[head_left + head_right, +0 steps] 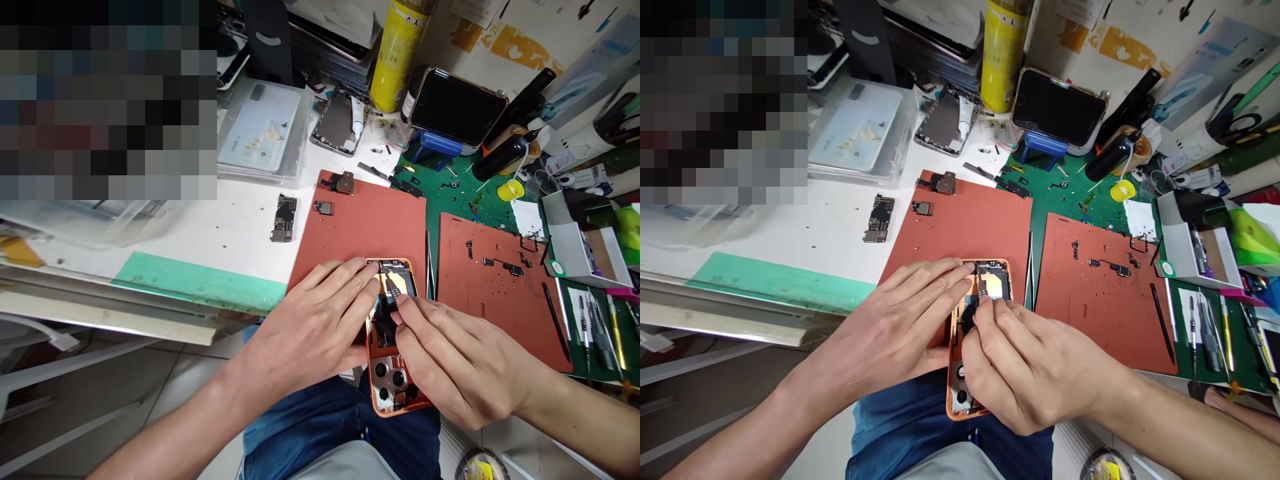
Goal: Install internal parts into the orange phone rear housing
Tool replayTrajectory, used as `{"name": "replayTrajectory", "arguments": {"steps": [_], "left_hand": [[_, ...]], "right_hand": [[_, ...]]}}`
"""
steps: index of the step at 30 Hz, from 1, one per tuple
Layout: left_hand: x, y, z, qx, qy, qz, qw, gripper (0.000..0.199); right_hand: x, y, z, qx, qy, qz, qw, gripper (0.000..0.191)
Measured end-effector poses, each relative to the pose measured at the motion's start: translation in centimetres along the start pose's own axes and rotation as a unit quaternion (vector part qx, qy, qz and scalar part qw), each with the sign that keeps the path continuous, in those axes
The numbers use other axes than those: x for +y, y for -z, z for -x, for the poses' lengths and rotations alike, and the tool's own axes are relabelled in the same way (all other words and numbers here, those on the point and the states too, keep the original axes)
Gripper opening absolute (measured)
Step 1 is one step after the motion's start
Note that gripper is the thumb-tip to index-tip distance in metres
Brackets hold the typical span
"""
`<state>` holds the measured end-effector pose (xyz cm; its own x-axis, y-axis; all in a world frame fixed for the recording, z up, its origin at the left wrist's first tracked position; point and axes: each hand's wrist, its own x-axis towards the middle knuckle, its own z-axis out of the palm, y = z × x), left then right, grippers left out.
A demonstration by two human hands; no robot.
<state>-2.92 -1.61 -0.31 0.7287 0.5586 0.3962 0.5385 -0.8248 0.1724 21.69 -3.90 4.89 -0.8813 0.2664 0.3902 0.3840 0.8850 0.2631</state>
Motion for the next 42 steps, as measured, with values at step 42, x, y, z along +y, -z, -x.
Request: {"name": "replayTrajectory", "arguments": {"steps": [42], "left_hand": [[0.21,-0.01,0.00,-0.020,0.001,-0.010,1.000,0.063]], "right_hand": [[0.51,-0.33,-0.88,-0.017,0.062,0.075,0.995,0.016]]}}
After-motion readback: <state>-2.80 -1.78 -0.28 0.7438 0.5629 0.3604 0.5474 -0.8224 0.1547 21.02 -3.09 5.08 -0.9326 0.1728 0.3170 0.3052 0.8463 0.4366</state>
